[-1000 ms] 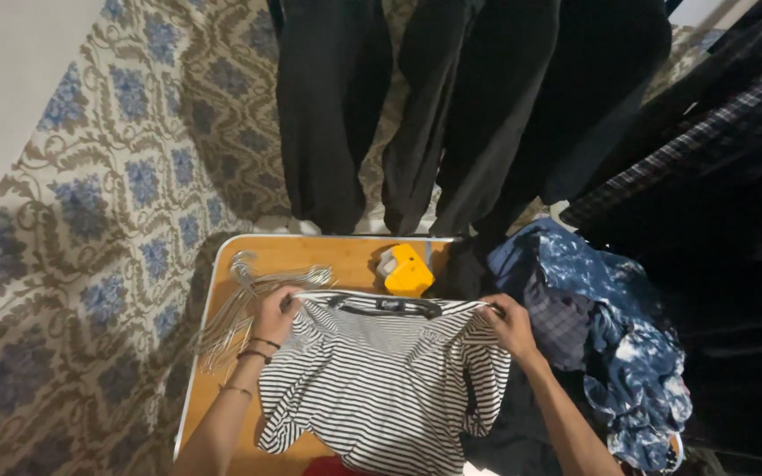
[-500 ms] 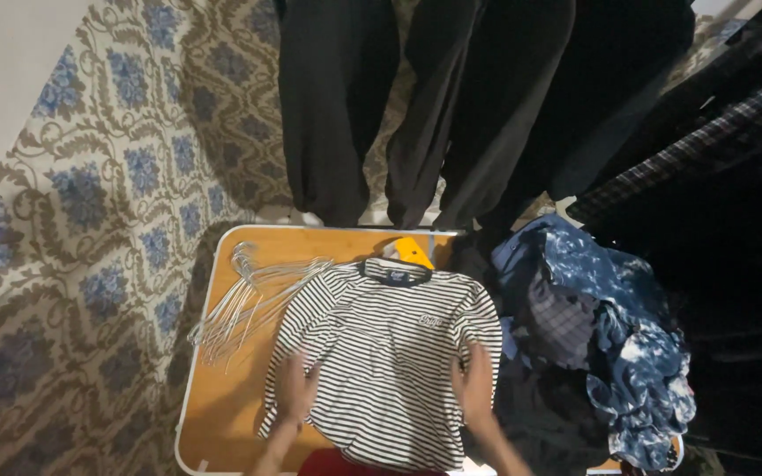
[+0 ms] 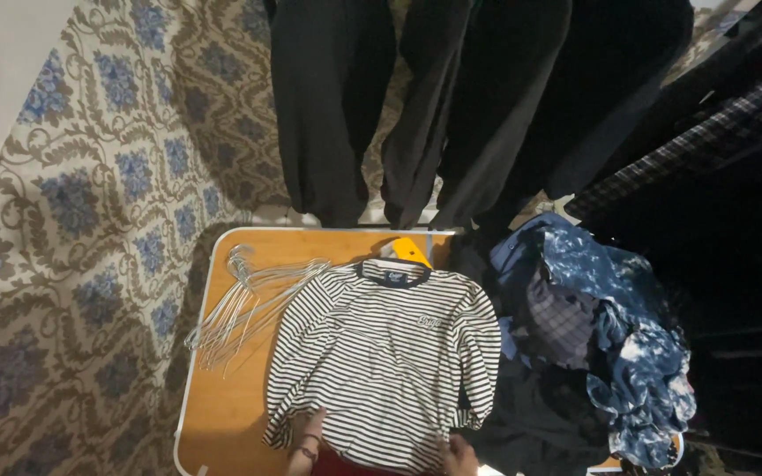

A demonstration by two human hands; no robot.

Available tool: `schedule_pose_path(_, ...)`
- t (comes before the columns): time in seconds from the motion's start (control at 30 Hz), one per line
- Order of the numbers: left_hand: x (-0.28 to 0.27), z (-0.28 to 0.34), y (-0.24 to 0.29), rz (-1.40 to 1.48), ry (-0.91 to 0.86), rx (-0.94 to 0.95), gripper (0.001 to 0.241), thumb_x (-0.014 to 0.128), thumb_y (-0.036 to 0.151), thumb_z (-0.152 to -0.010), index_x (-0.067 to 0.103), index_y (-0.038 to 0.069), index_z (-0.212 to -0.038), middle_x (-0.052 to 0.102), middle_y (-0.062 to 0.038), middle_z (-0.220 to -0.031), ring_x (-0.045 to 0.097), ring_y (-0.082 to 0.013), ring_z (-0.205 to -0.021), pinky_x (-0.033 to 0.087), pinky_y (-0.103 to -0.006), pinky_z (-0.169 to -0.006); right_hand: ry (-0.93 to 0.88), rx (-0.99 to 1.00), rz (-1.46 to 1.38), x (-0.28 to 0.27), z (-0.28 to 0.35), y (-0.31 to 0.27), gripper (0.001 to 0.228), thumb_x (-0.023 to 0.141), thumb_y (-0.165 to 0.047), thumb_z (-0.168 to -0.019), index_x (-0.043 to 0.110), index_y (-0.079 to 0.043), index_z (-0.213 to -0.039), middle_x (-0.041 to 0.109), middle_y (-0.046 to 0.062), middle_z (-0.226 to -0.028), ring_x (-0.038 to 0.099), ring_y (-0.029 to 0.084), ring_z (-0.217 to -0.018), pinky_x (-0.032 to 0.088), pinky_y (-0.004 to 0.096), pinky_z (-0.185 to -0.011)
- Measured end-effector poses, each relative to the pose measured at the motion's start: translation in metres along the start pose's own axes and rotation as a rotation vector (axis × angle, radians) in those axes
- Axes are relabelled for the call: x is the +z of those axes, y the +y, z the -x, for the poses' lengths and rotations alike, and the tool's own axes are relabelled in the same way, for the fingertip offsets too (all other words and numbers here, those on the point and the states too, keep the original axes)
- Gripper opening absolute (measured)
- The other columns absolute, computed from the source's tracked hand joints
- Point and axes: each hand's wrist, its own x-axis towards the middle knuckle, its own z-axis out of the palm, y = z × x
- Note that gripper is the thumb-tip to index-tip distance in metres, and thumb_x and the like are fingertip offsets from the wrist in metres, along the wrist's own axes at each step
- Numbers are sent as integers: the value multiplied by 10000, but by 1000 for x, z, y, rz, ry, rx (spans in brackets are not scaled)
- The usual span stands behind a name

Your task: The person picks up a striped shirt from a pile of clothes on a table, places it on a metal hanger, and then hangs the shirt on a clothing rack. The person also uses a yellow handheld steamer on the shirt before hanging it.

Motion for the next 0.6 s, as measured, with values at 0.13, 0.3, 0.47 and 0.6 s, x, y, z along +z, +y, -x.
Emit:
schedule_pose_path(0.13, -19, -4, -12, 359, -182, -253, 809, 771, 381, -880, 427, -47, -1474, 634, -205, -1339, 631, -327, -1185, 531, -417, -979, 226, -43, -841, -6, -5, 3, 315, 820, -206, -848, 744, 52, -1011, 764, 129, -835, 695, 159, -773, 556, 303, -717)
schedule_pose_path(0.3, -30, 10, -41, 249, -157, 69, 795, 725, 446, -968, 425, -92, -1470, 597, -237, -1411, 591, -315, -1256, 481, -382, -1032, 183, 333, -1080, -60, 5, -27, 206, 723, -244, -900, 712, -41, -867, 692, 40, -718, 597, 92, -651, 467, 274, -580)
schedule_pose_path(0.47, -37, 13, -65, 915, -557, -362, 698, 585, 403, -1001, 461, -78, -1492, 539, -141, -1465, 538, -232, -1323, 449, -366, -1086, -302, 491, -554, -48, -6, 9, 268, 781, -296, -898, 712, -46, -828, 623, 28, -687, 543, 114, -625, 435, 284, -578)
schedule_pose_path(0.6, -57, 27, -51, 671, -644, -184, 681, 704, 289, -901, 519, -55, -1459, 590, -129, -1433, 576, -233, -1298, 481, -383, -1076, -574, 560, -213, -70, -18, 7, 310, 818, -324, -896, 712, -48, -804, 583, 20, -669, 510, 126, -610, 415, 290, -577)
